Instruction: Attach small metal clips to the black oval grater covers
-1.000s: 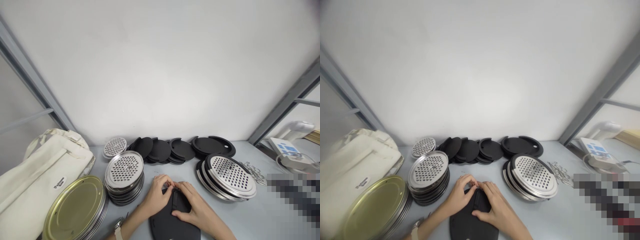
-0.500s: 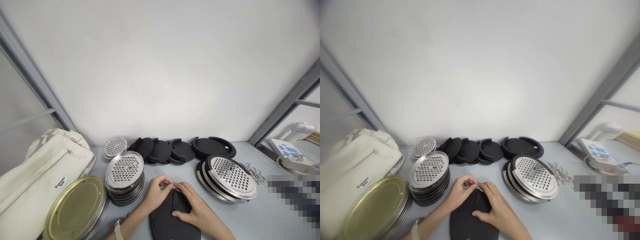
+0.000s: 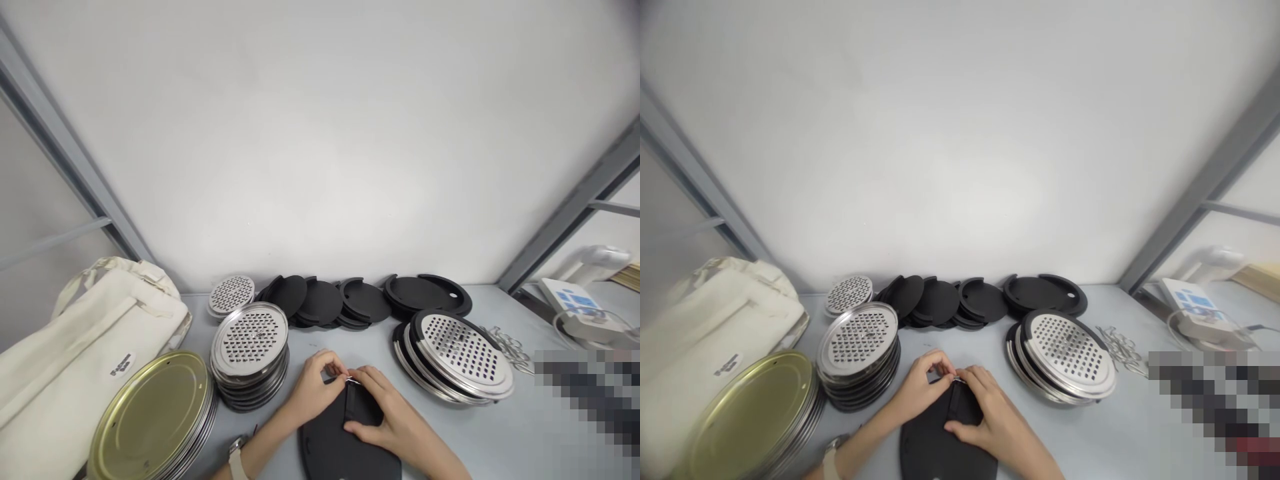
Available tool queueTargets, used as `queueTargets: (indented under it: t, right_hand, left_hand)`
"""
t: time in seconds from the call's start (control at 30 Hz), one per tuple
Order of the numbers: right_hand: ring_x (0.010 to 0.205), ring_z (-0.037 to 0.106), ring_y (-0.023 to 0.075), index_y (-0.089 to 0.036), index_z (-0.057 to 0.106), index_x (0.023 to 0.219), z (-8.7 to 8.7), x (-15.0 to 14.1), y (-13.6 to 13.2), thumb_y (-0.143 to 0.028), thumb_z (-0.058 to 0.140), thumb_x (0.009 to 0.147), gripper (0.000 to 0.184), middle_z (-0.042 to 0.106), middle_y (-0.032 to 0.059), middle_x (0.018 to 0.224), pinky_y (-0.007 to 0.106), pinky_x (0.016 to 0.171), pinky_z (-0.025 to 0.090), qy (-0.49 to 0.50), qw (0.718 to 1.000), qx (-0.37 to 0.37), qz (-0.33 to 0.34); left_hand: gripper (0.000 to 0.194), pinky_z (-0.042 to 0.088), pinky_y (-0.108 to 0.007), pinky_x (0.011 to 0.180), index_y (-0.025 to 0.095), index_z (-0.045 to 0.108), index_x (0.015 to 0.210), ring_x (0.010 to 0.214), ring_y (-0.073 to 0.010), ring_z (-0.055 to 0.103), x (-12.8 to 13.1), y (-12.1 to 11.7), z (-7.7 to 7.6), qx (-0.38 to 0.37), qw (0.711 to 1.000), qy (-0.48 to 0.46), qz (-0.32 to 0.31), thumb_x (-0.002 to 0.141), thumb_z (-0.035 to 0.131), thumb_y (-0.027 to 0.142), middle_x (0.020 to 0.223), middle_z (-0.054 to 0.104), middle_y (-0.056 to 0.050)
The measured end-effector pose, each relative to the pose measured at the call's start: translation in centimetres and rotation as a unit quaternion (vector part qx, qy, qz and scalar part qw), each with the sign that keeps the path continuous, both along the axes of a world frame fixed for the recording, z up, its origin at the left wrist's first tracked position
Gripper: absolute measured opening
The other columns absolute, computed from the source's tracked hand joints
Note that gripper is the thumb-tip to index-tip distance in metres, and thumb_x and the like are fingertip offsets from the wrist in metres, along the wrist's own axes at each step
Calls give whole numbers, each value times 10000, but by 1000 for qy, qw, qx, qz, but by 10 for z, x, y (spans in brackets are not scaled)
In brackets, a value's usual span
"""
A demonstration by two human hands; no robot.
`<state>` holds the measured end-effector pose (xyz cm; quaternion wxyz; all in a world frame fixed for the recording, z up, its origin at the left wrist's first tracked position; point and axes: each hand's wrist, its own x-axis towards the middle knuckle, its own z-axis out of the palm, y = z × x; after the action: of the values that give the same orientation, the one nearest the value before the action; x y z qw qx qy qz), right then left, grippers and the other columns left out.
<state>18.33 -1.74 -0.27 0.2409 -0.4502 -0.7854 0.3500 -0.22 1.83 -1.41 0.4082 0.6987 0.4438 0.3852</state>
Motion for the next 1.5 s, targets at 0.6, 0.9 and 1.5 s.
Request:
queueTargets:
  t: [0.6, 0.9, 1.5]
  right_hand:
    - [1116, 513, 229, -215, 495, 1278, -5, -2, 2, -424, 676, 783, 567, 501, 90, 1205, 333, 988, 414, 29, 999, -27, 9]
    - [1141, 501, 229, -224, 492, 1296, 4, 0, -1, -505, 637, 799, 589, 504, 89, 1212, 330, 1002, 410, 1, 1000, -19, 11]
    - [937, 571, 193, -238, 575, 1213, -7, -1, 5, -238, 327, 984, 338, 556, 79, 969, 312, 854, 480, 23, 994, 102, -8]
  left_hand:
    - [109, 439, -236, 741, 161, 591, 796, 765, -136, 589, 0, -2, -1, 7, 1000, 6, -12, 781, 510, 90, 777, 620, -11]
    - [114, 437, -239, 738, 164, 583, 798, 757, -134, 581, 0, -3, -1, 23, 1000, 1, -12, 785, 501, 86, 783, 609, -12]
    - [111, 425, -228, 710, 161, 585, 782, 746, -132, 567, 1, -3, 1, 41, 999, 8, -17, 791, 502, 87, 771, 597, -11]
